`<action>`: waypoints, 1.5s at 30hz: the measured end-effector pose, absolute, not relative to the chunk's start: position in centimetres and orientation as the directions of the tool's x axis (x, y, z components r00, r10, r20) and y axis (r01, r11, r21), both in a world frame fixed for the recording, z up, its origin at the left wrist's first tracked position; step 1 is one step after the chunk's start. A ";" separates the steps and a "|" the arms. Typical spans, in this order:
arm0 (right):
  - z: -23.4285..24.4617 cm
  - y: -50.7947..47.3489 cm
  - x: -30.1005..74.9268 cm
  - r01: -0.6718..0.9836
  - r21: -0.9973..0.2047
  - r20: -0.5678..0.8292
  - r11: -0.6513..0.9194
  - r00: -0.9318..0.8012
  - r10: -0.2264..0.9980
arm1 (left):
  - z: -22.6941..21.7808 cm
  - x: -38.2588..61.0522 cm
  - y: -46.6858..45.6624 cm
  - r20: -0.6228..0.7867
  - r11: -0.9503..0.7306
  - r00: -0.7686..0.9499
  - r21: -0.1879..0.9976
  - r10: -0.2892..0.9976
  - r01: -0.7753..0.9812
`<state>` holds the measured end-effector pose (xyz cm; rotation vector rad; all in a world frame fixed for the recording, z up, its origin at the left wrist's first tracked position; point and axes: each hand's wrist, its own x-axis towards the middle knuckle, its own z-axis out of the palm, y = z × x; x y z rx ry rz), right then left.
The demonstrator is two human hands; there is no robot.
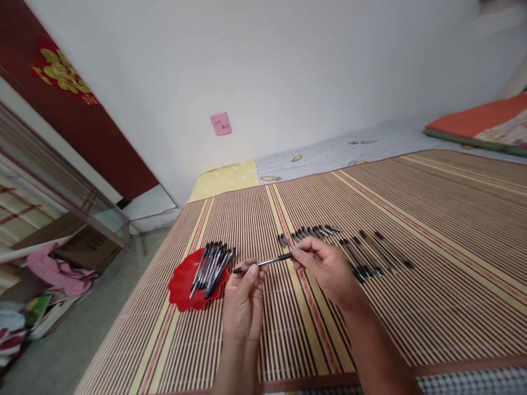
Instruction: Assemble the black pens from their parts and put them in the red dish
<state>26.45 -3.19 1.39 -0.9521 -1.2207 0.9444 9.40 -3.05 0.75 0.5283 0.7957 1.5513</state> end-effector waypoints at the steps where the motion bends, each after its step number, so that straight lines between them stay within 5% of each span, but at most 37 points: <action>1: 1.4 -3.2 26.4 -0.035 -0.942 0.328 0.332 0.097 0.940 | 0.7 9.5 -3.2 -0.089 -0.025 -0.141 0.755 0.986 -0.655; 6: 1.1 -3.2 26.5 0.026 -0.964 0.264 0.263 0.078 0.961 | 0.4 9.4 -3.3 -0.012 -0.072 -0.137 0.803 0.990 -0.592; 15: -0.2 -2.5 27.0 0.062 -0.969 0.238 0.239 -0.025 0.971 | 0.2 9.3 -2.7 -0.116 -0.054 -0.220 0.767 0.969 -0.640; 22: 0.4 -2.7 26.9 0.025 -0.977 0.213 0.214 -0.045 0.976 | 0.3 9.8 -3.2 -0.066 -0.063 -0.176 0.767 0.982 -0.638; 33: -0.9 -2.2 26.9 -0.409 -0.913 0.086 0.014 -0.158 0.984 | 0.3 8.9 -2.6 -0.105 -0.083 -0.242 0.752 0.965 -0.654; 45: 0.2 -2.8 25.8 0.003 -0.981 0.190 0.192 -0.123 0.974 | 0.3 8.8 -2.5 -0.102 -0.094 -0.270 0.773 0.958 -0.628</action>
